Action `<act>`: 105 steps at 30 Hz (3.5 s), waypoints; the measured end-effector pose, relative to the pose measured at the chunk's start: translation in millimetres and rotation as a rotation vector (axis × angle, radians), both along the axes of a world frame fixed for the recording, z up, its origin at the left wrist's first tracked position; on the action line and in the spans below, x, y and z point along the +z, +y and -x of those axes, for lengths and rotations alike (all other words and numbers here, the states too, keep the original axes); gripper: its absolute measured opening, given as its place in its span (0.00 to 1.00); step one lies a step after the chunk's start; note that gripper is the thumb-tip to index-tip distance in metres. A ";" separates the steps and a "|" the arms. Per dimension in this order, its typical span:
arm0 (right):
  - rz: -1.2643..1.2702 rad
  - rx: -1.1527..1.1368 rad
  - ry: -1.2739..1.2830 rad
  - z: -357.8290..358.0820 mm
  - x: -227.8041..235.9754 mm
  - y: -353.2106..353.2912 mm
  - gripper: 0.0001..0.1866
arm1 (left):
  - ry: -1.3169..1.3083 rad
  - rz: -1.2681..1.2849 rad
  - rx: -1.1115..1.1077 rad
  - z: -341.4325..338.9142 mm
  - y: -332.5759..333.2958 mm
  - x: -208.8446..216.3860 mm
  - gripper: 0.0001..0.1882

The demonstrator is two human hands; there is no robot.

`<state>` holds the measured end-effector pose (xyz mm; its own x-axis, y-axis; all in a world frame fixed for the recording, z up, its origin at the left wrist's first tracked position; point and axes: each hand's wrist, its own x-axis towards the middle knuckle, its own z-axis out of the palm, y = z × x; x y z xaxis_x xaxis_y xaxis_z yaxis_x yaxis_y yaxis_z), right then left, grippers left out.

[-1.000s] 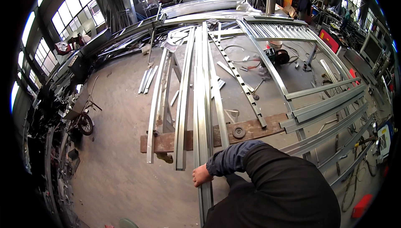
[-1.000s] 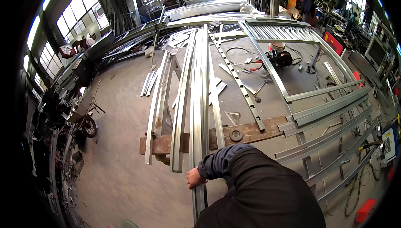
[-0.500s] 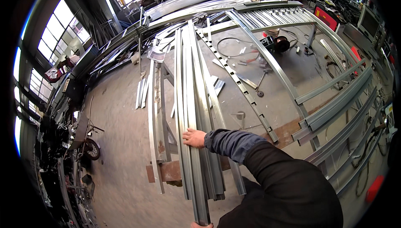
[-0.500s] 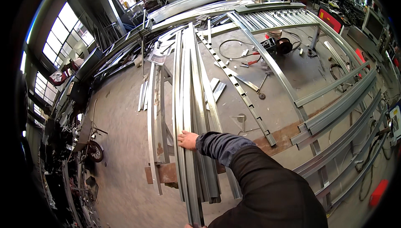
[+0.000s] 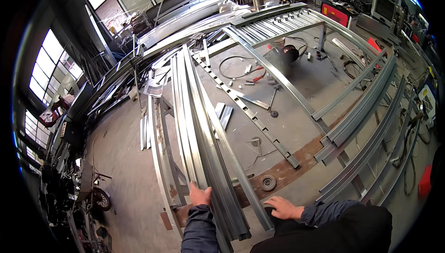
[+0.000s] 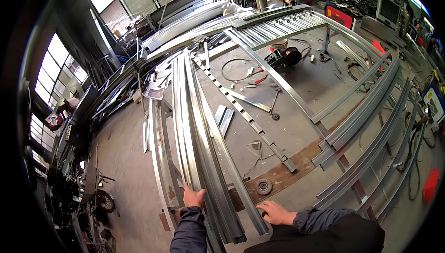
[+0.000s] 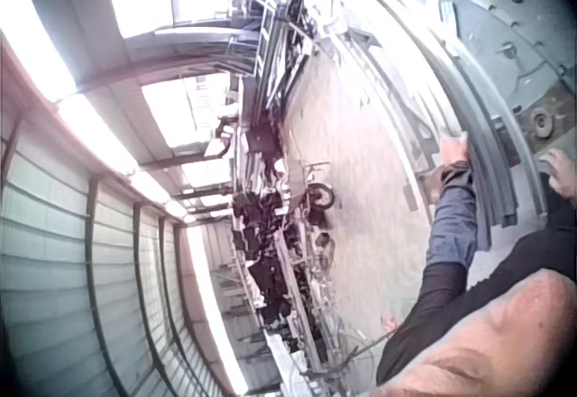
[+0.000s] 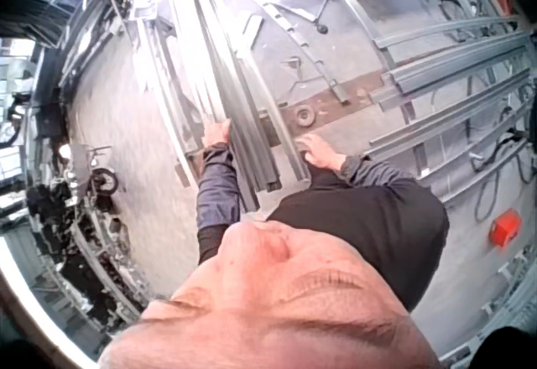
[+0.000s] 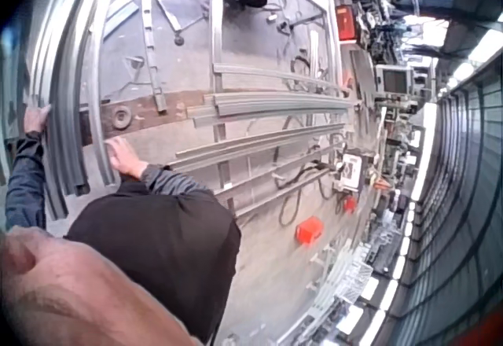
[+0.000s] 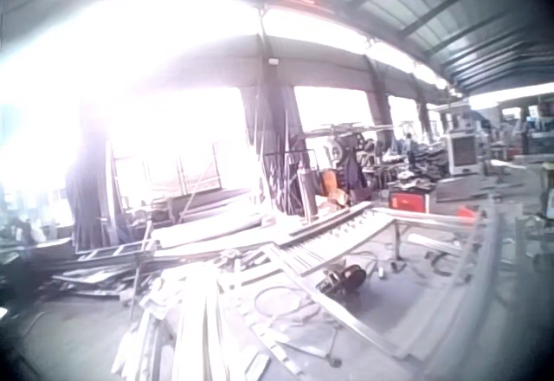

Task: The person welds metal frame components using a handheld welding torch, then positions additional metal bars onto the frame and continues welding the joints. The person handles metal bars and a welding torch throughout the process.

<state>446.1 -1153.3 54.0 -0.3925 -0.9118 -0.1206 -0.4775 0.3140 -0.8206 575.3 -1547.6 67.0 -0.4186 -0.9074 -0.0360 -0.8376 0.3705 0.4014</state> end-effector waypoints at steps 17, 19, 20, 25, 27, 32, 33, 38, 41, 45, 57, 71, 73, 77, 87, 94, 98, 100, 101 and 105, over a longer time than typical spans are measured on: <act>-0.078 -0.069 -0.010 -123.4 2.4 142.5 0.27 | 0.515 -0.455 -0.124 -272.0 307.7 1.1 0.19; -0.168 -0.115 0.009 -136.9 6.9 178.7 0.27 | 0.161 -0.492 -0.115 -331.3 316.3 -63.9 0.26; -0.214 -0.127 0.013 -143.2 6.5 196.1 0.27 | 0.260 -0.659 -0.091 -348.1 321.8 -83.1 0.25; -0.245 -0.688 0.028 -129.0 -16.7 276.1 0.34 | 0.636 -1.028 -0.133 -377.5 347.1 -124.6 0.20; -0.224 -0.938 0.069 -95.0 -32.2 302.8 0.37 | 0.547 -0.798 -0.235 -340.0 361.8 -84.2 0.17; -0.119 -1.555 -0.306 20.5 -73.5 364.7 0.40 | 0.537 -0.679 -0.509 -254.3 359.1 -31.6 0.15; -0.041 -1.656 -0.478 39.7 -78.9 374.0 0.41 | 0.512 -0.675 -0.470 -235.7 365.4 -26.7 0.15; 0.052 -1.564 -1.034 77.7 -123.6 387.6 0.46 | 0.187 -0.510 -0.815 -112.5 423.6 1.2 0.18; 0.216 -1.575 -1.036 84.5 -154.7 377.6 0.40 | 0.017 -0.442 -1.001 -45.7 456.4 -29.1 0.26; 0.309 -1.458 -1.087 105.3 -193.6 391.6 0.34 | -0.149 -0.320 -1.197 19.4 490.2 -80.1 0.39; 0.227 -1.342 -0.104 154.5 -100.7 378.1 0.20 | -0.200 -0.384 -1.071 -24.2 490.8 -92.9 0.45; 0.346 -1.569 -1.026 262.4 -153.1 285.1 0.29 | 0.015 -0.661 -0.648 -20.1 490.5 -20.3 0.30; 0.307 -1.461 -0.992 230.5 -71.3 273.6 0.29 | 0.129 -0.615 -0.593 -12.0 492.7 10.7 0.28; 0.433 -1.391 -0.931 217.1 -45.2 326.0 0.35 | 0.279 -0.352 -0.959 120.1 526.7 81.0 0.29; 0.588 -1.224 -1.026 151.8 0.3 434.5 0.32 | -0.259 -1.337 -1.101 294.4 625.4 39.3 0.23; 0.575 -1.523 -0.770 244.0 -2.6 527.7 0.52 | -0.314 -1.180 -1.261 245.7 655.3 55.6 0.22; 0.549 -1.817 -0.702 319.2 -1.1 547.0 0.39 | -0.380 -0.701 -1.366 176.5 642.9 79.5 0.29; 0.587 -1.741 -0.813 336.9 -0.5 549.5 0.26 | -0.266 -0.235 -1.578 141.7 630.2 45.2 0.32; 0.576 -1.769 -0.812 336.4 -10.6 556.5 0.22 | -0.217 -0.188 -1.549 135.8 635.3 36.8 0.32; 0.685 -1.746 -0.887 300.6 -20.8 527.3 0.10 | -0.180 -0.086 -1.526 99.6 610.8 1.6 0.35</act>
